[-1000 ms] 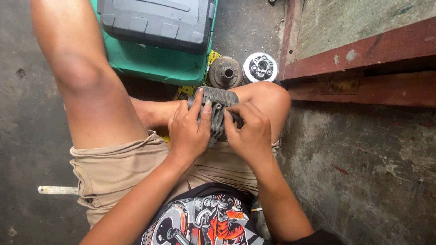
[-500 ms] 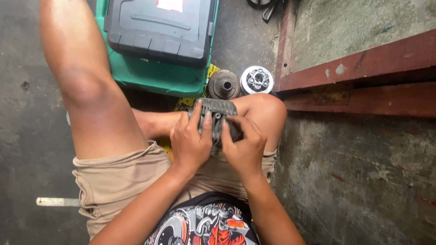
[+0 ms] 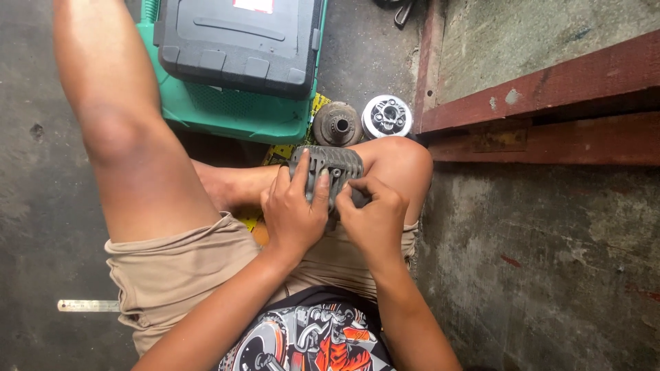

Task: Inspecting and cleaning the cooling fins of a motorcycle engine cylinder head while sitting on the floor.

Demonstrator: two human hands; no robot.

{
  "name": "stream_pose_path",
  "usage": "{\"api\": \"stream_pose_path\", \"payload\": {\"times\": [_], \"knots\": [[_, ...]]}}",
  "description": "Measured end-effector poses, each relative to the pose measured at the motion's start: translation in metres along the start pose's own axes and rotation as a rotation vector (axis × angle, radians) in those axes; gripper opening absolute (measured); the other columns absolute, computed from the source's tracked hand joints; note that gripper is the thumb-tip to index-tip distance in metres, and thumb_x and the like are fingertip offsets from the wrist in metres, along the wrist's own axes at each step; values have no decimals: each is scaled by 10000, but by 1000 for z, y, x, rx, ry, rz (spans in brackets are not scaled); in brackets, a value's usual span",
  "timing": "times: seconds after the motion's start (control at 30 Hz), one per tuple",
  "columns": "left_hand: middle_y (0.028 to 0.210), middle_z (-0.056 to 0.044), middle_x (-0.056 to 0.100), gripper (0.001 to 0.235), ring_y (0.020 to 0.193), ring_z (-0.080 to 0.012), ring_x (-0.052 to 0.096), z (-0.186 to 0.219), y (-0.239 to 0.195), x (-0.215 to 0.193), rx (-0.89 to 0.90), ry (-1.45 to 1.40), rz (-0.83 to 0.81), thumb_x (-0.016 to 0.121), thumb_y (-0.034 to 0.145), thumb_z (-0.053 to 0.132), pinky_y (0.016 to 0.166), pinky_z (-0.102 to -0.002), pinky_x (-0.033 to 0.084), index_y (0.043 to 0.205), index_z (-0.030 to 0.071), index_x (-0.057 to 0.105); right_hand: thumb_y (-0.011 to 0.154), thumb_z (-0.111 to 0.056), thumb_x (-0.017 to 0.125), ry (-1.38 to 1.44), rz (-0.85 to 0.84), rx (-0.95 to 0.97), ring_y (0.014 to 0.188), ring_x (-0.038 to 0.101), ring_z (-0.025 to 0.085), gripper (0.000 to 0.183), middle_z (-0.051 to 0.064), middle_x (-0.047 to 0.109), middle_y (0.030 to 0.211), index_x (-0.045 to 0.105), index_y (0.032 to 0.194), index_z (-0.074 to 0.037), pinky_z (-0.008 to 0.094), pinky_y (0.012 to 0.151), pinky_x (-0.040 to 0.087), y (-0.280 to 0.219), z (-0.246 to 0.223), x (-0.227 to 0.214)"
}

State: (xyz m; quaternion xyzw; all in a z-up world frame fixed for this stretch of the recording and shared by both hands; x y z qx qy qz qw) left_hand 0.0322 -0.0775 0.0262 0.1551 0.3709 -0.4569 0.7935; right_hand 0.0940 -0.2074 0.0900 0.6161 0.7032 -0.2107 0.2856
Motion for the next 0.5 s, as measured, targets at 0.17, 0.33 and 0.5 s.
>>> {"api": "stream_pose_path", "payload": {"times": [0.17, 0.33, 0.5], "knots": [[909, -118, 593, 641, 907, -373, 672, 8, 1, 3, 28, 17, 20, 419, 995, 592, 814, -516, 470, 1413, 148, 615, 747, -109, 754, -5, 38, 38, 623, 728, 281, 67, 129, 705, 629, 797, 796, -94, 338, 537, 537, 11, 5, -7], [904, -139, 599, 643, 901, -400, 668, 6, 0, 4, 10, -46, 15, 399, 1005, 573, 804, -522, 476, 1417, 127, 612, 813, -87, 756, 50, -64, -76, 733, 756, 347, 71, 125, 760, 745, 809, 856, -105, 363, 638, 589, 7, -1, -15], [903, -155, 610, 635, 897, -417, 671, 4, 4, 5, 11, -52, 20, 397, 1008, 558, 798, -530, 476, 1409, 118, 616, 850, -104, 782, 80, -12, -184, 856, 738, 329, 159, 115, 712, 864, 802, 1006, -121, 390, 762, 588, -1, -1, -10]]}}
Point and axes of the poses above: each hand's wrist, its own y-axis towards the middle knuckle, its own x-axis out of the palm, z = x × y, the point moved 5 cm from there along y, towards the middle knuckle
